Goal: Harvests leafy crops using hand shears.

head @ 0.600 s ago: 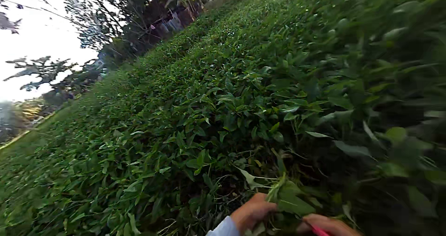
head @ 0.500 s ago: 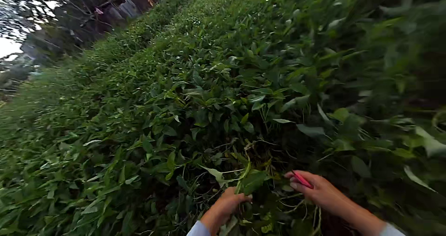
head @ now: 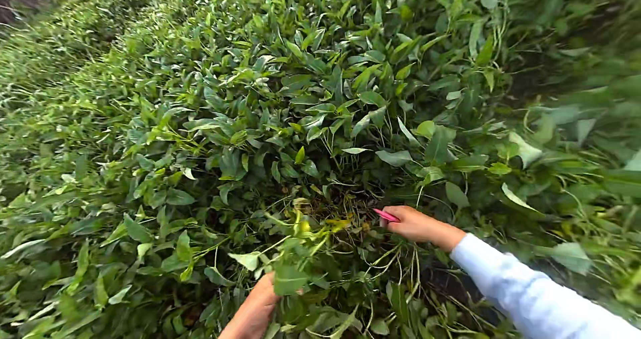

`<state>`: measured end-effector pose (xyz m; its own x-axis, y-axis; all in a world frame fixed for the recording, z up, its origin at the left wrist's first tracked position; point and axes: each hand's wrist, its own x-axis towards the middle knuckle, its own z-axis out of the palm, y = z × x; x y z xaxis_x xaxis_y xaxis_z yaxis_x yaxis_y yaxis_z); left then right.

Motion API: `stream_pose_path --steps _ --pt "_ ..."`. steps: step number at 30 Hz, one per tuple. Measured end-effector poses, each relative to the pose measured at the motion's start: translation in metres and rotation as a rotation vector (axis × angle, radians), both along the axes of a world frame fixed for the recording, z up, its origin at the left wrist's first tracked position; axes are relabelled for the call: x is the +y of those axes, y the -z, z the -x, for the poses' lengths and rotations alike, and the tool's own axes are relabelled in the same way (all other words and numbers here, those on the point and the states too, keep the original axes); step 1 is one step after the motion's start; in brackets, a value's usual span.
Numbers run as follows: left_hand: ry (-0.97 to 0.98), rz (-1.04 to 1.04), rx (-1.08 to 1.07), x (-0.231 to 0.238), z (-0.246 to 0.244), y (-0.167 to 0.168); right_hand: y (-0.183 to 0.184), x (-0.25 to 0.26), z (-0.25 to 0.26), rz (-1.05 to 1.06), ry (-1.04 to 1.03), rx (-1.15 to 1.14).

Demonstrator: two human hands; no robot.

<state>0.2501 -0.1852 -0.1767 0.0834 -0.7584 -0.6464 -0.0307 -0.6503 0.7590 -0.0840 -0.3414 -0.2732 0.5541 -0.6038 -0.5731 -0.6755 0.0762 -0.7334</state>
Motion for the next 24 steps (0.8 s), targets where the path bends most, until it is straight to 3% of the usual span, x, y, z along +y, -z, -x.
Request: stream_pose_path --steps 3,6,12,15,18,22,24 --pt "-0.087 0.046 -0.013 0.003 -0.013 -0.012 0.017 0.048 0.017 -0.096 -0.004 0.019" --pt "-0.143 0.094 -0.092 -0.011 -0.001 -0.026 0.039 0.093 0.024 -0.023 -0.101 0.11" --pt "0.19 0.11 -0.242 -0.051 0.04 -0.043 0.028 0.137 0.043 0.09 0.001 -0.344" --pt "0.317 0.0 -0.319 -0.072 0.072 -0.024 0.008 0.14 0.022 0.107 -0.007 -0.531" --pt "0.385 -0.134 -0.333 -0.086 0.105 0.019 -0.006 0.135 -0.005 0.135 -0.051 -0.649" --pt "0.527 -0.294 -0.172 -0.085 0.131 0.049 -0.018 0.126 -0.027 0.172 -0.115 -0.711" --pt "0.454 -0.297 -0.096 -0.08 0.127 0.056 -0.025 0.118 -0.024 0.105 -0.149 -0.718"
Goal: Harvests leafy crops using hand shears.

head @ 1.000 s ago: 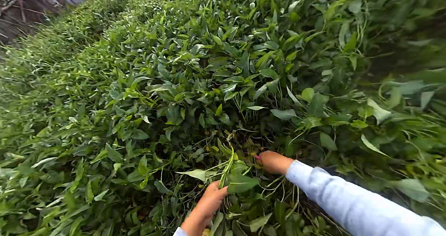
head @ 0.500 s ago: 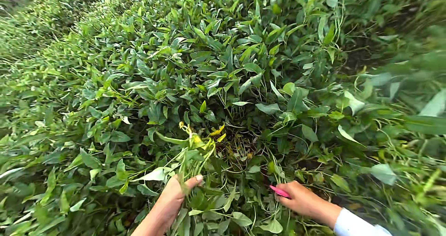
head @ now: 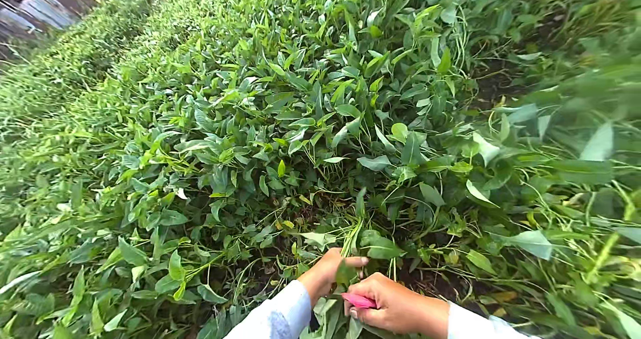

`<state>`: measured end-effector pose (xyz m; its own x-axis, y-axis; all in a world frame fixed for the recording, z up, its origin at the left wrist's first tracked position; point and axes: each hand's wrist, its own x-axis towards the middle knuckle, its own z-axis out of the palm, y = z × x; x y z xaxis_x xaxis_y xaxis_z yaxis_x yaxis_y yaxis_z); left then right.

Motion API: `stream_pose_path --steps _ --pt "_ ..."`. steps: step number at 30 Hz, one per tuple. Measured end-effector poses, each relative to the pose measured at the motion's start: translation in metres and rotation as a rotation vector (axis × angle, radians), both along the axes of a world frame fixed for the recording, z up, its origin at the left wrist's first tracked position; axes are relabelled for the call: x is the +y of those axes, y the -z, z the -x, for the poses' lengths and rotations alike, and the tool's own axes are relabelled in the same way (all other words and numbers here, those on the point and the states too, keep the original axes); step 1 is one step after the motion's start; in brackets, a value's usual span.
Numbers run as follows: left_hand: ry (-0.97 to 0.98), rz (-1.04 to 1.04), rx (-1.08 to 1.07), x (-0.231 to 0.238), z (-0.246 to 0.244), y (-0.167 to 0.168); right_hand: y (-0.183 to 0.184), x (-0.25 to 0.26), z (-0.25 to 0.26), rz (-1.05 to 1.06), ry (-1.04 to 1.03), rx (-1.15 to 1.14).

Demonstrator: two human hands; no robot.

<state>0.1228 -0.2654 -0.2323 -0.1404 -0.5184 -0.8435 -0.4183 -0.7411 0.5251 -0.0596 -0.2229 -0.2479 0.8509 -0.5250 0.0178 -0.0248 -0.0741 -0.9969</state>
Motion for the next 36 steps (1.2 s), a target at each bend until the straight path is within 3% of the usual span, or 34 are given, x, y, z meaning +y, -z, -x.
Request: stream_pose_path --steps 3,7,10,15,25,30,36 --pt "-0.05 0.015 -0.072 -0.006 -0.024 -0.004 -0.007 -0.026 0.022 -0.166 0.108 0.088" --pt "-0.026 0.049 -0.097 -0.008 -0.054 -0.004 0.015 -0.093 0.051 -0.149 0.315 0.748" --pt "-0.029 0.081 -0.093 -0.007 -0.055 -0.007 0.049 -0.127 0.033 -0.038 0.253 0.953" --pt "-0.017 0.069 -0.086 -0.005 -0.057 -0.008 0.049 -0.138 -0.008 -0.033 0.076 1.122" --pt "0.067 0.048 -0.008 -0.014 -0.082 -0.021 0.057 -0.129 0.041 -0.115 0.208 1.192" --pt "-0.016 0.054 0.125 0.012 -0.13 -0.058 0.055 -0.086 0.101 -0.239 0.445 0.576" --pt "-0.161 0.204 0.166 0.036 -0.166 -0.08 0.066 -0.029 0.081 -0.014 0.1 0.688"
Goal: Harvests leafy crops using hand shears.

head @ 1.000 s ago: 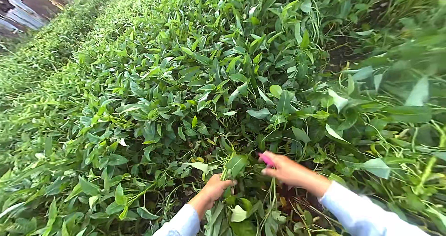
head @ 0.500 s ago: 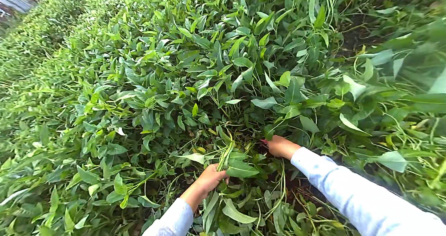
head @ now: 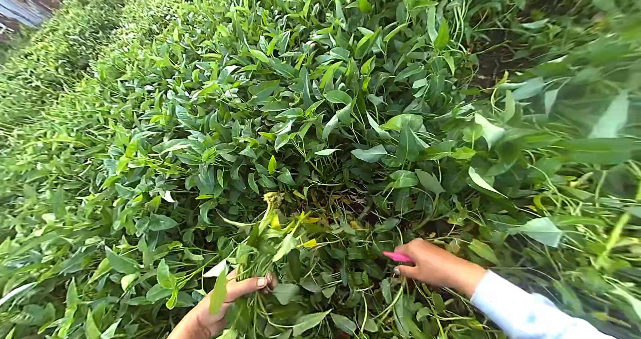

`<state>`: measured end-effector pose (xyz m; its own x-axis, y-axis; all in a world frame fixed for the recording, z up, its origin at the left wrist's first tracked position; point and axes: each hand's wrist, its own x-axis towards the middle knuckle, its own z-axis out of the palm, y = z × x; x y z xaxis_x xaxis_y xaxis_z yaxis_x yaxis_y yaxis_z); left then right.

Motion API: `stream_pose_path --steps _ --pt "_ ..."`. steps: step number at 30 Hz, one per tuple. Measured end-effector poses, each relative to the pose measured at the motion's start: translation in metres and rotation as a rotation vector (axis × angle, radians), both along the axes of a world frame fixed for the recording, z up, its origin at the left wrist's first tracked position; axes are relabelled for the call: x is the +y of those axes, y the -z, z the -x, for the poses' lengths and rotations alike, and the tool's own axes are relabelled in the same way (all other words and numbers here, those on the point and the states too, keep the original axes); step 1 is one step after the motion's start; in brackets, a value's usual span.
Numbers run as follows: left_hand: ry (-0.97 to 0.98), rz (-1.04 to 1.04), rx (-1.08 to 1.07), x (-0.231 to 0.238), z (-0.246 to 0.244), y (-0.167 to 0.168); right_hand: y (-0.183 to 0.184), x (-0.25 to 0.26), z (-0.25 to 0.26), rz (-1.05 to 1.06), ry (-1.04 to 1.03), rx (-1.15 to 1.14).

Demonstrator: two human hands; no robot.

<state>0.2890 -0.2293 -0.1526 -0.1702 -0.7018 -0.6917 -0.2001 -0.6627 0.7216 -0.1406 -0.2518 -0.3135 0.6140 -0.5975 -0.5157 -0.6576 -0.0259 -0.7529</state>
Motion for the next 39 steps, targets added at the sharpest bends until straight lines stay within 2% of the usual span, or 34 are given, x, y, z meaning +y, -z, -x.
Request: stream_pose_path --steps 2,4,7,11,14,16,17,19,20,23,27,29,33,34,36,39 --pt "-0.017 0.101 -0.007 -0.004 0.015 0.001 -0.006 0.006 -0.008 0.08 -0.055 -0.076" --pt "-0.066 0.142 -0.111 -0.011 0.046 0.006 -0.019 0.012 -0.016 0.156 -0.043 -0.251" --pt "-0.045 0.154 -0.261 -0.029 0.096 0.032 -0.034 0.017 -0.037 0.191 0.001 -0.485" --pt "0.052 -0.018 -0.282 -0.048 0.147 0.076 -0.034 0.011 -0.069 0.218 -0.005 -0.631" --pt "0.181 -0.134 -0.242 -0.052 0.159 0.09 -0.036 0.007 -0.079 0.212 -0.001 -0.692" --pt "0.195 -0.155 -0.274 -0.053 0.155 0.087 -0.031 0.004 -0.069 0.138 0.115 -0.705" --pt "0.168 -0.173 -0.285 -0.055 0.148 0.087 -0.027 0.001 -0.06 0.06 0.225 -0.642" --pt "0.103 -0.196 -0.283 -0.058 0.133 0.088 -0.009 -0.016 -0.039 -0.062 0.393 -0.329" --pt "0.082 -0.206 -0.272 -0.058 0.127 0.088 0.001 -0.029 -0.033 -0.1 0.395 -0.138" --pt "0.068 -0.21 -0.236 -0.058 0.124 0.09 0.016 -0.06 -0.046 -0.106 0.245 0.133" --pt "0.077 -0.203 -0.196 -0.055 0.122 0.09 -0.003 -0.082 -0.082 -0.167 -0.036 0.39" --pt "0.098 -0.196 -0.152 -0.055 0.108 0.079 -0.006 -0.087 -0.072 -0.167 0.015 0.384" --pt "0.005 -0.169 -0.132 -0.034 0.054 0.036 -0.022 -0.054 -0.014 -0.167 0.291 -0.04" --pt "-0.049 -0.157 -0.159 -0.025 0.038 0.027 -0.023 -0.036 -0.001 -0.234 0.289 -0.117" --pt "-0.136 -0.12 -0.185 -0.008 0.007 0.016 -0.021 0.0 0.012 -0.351 0.139 -0.092" --pt "-0.211 -0.088 -0.176 0.01 -0.014 0.01 0.004 0.041 -0.002 -0.265 -0.039 -0.012"
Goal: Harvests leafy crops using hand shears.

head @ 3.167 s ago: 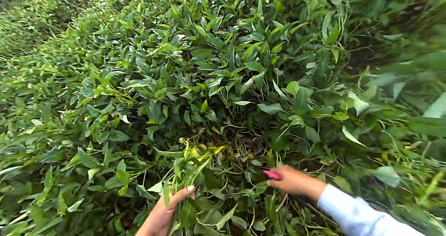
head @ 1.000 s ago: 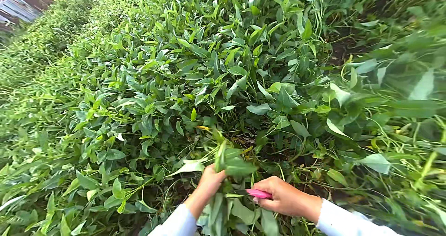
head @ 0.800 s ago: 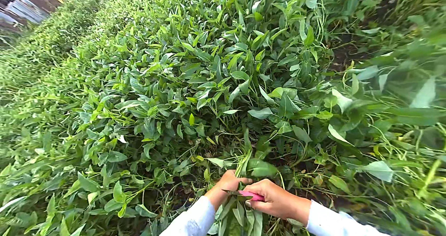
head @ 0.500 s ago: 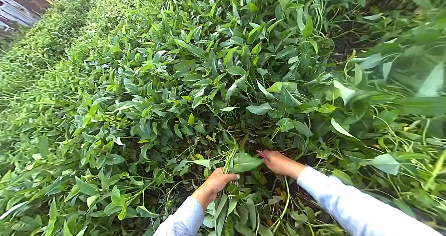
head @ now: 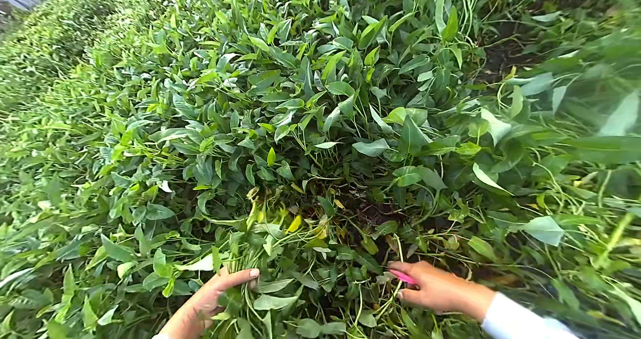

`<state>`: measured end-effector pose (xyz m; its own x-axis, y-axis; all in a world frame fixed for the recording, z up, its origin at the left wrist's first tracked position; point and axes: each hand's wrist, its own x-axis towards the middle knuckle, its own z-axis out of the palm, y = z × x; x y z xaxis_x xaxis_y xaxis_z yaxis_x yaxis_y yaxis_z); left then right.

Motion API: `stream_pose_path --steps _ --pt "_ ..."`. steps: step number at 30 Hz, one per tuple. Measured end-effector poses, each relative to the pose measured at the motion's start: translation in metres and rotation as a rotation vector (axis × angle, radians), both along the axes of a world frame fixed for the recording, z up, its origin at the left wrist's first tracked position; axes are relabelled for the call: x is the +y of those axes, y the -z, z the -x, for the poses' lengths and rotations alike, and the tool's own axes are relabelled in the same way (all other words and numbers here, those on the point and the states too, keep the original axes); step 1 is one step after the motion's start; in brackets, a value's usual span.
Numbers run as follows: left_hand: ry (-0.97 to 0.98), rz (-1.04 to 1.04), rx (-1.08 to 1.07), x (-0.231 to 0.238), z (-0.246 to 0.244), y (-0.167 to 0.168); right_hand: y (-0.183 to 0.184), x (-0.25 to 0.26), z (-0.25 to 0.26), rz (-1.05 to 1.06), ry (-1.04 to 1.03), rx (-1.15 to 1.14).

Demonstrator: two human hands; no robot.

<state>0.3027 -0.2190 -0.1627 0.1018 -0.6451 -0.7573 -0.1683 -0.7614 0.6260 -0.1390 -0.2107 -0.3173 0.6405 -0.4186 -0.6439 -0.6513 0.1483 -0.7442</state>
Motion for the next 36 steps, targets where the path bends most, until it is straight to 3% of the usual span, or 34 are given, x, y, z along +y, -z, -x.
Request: stream_pose_path --steps 3,6,12,17,19,21,22,25,29,31,35,36 --pt "0.037 -0.049 0.05 0.017 0.02 0.006 -0.003 0.019 -0.016 0.157 -0.053 -0.151" --pt "0.161 -0.136 0.051 0.024 0.073 0.02 -0.028 0.03 -0.033 0.245 -0.014 -0.402" --pt "0.308 -0.243 -0.015 0.016 0.162 0.062 -0.035 0.038 -0.062 0.331 -0.072 -0.681" --pt "0.339 -0.288 0.047 0.014 0.18 0.068 -0.041 0.042 -0.067 0.339 -0.012 -0.807" --pt "0.342 -0.29 0.015 0.014 0.176 0.065 -0.047 0.036 -0.046 0.19 0.214 -0.685" --pt "0.33 -0.302 -0.019 0.014 0.169 0.066 -0.038 0.023 -0.024 0.064 0.453 -0.349" --pt "0.315 -0.312 -0.019 0.015 0.167 0.066 -0.027 0.013 -0.014 0.027 0.474 -0.142" --pt "0.287 -0.286 0.001 0.016 0.17 0.069 -0.001 -0.009 -0.011 -0.085 0.318 0.194" --pt "0.298 -0.264 0.038 0.019 0.169 0.061 0.015 -0.018 -0.045 -0.12 -0.015 0.293" --pt "0.312 -0.247 0.089 0.017 0.154 0.054 0.01 -0.02 -0.038 -0.027 0.16 0.227" --pt "0.21 -0.161 0.137 0.022 0.106 0.014 -0.014 -0.011 0.001 0.501 1.021 -0.093" --pt "0.167 -0.129 0.117 0.027 0.092 0.005 -0.02 -0.017 0.012 0.525 1.197 -0.095"
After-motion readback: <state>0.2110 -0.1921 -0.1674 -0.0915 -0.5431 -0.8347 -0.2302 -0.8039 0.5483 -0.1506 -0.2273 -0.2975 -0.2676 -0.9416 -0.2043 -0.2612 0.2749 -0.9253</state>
